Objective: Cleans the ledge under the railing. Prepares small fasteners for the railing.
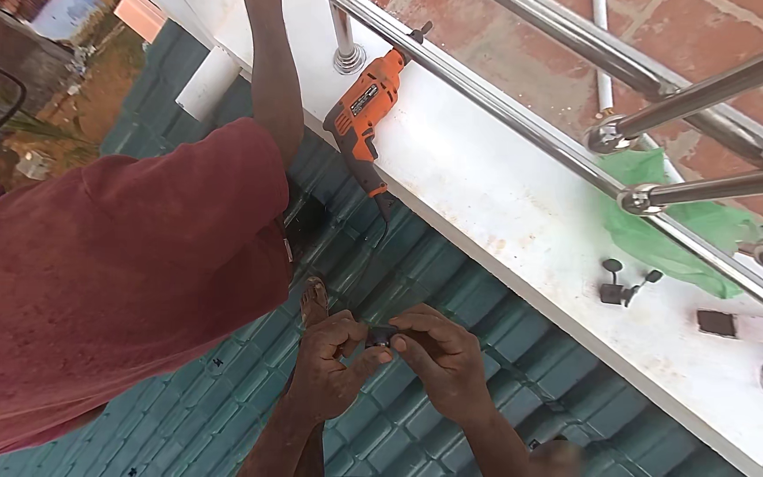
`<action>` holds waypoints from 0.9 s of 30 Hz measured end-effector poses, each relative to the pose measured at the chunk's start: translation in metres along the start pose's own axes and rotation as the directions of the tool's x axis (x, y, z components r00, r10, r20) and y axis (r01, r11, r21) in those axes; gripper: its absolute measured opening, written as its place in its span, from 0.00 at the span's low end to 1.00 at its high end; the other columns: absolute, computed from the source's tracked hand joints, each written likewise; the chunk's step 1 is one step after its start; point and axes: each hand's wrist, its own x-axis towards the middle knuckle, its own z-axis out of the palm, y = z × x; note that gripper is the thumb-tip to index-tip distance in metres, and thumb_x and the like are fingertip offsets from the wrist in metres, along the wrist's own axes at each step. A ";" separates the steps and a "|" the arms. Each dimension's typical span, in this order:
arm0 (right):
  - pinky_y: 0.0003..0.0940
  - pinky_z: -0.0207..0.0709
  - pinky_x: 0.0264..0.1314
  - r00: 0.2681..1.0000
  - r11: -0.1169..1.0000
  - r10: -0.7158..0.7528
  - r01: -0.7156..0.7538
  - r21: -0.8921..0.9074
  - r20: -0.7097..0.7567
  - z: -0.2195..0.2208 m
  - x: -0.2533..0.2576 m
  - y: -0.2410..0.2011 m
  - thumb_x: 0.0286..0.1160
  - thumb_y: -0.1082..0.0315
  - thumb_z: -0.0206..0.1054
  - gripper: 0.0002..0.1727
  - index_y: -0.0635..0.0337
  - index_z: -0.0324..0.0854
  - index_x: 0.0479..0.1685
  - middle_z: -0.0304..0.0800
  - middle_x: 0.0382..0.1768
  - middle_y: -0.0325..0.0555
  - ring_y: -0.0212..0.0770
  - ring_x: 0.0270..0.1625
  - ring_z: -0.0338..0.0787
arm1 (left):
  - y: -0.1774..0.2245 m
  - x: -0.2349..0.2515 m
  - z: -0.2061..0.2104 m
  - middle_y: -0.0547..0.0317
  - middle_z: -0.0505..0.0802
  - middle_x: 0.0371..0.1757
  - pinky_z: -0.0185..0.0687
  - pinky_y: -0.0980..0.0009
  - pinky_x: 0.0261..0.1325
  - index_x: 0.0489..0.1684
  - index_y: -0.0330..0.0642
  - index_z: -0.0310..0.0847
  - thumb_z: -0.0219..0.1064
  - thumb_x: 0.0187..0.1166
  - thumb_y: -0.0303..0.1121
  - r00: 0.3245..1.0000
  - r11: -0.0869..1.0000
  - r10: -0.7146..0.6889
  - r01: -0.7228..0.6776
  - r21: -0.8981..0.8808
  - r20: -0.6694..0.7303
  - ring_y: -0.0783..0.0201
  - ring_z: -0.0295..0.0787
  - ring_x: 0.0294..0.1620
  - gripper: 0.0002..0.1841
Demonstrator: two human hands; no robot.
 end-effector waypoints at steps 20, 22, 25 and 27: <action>0.25 0.89 0.42 0.973 0.958 0.226 -0.215 0.190 -0.039 0.001 0.000 0.001 0.74 0.69 0.73 0.14 0.68 0.88 0.53 0.96 0.41 0.42 0.28 0.39 0.93 | 0.008 -0.003 0.007 0.76 0.81 0.26 0.64 0.88 0.27 0.30 0.47 0.87 0.74 0.78 0.48 0.963 0.953 -0.268 0.261 -0.151 -0.024 0.86 0.69 0.24 0.15; 0.26 0.89 0.40 0.969 0.946 0.245 -0.229 0.228 -0.041 0.000 -0.001 0.002 0.74 0.67 0.74 0.14 0.67 0.88 0.54 0.96 0.41 0.42 0.30 0.38 0.93 | 0.011 -0.004 0.006 0.72 0.88 0.34 0.75 0.86 0.34 0.45 0.42 0.89 0.69 0.83 0.44 0.957 0.941 -0.290 0.279 -0.193 -0.031 0.83 0.78 0.30 0.13; 0.26 0.89 0.41 0.973 0.951 0.227 -0.213 0.224 -0.036 -0.001 0.000 0.005 0.75 0.66 0.74 0.15 0.66 0.88 0.55 0.96 0.41 0.42 0.29 0.39 0.93 | 0.010 -0.002 0.004 0.63 0.94 0.44 0.83 0.80 0.44 0.58 0.35 0.88 0.64 0.87 0.38 0.953 0.928 -0.301 0.286 -0.238 -0.029 0.76 0.86 0.39 0.15; 0.26 0.89 0.41 0.974 0.951 0.225 -0.212 0.223 -0.034 0.000 -0.001 0.006 0.76 0.65 0.74 0.15 0.66 0.88 0.56 0.96 0.42 0.42 0.30 0.39 0.93 | 0.009 -0.003 0.004 0.65 0.93 0.44 0.75 0.84 0.35 0.57 0.36 0.89 0.61 0.88 0.36 0.948 0.920 -0.316 0.298 -0.254 -0.033 0.80 0.80 0.32 0.14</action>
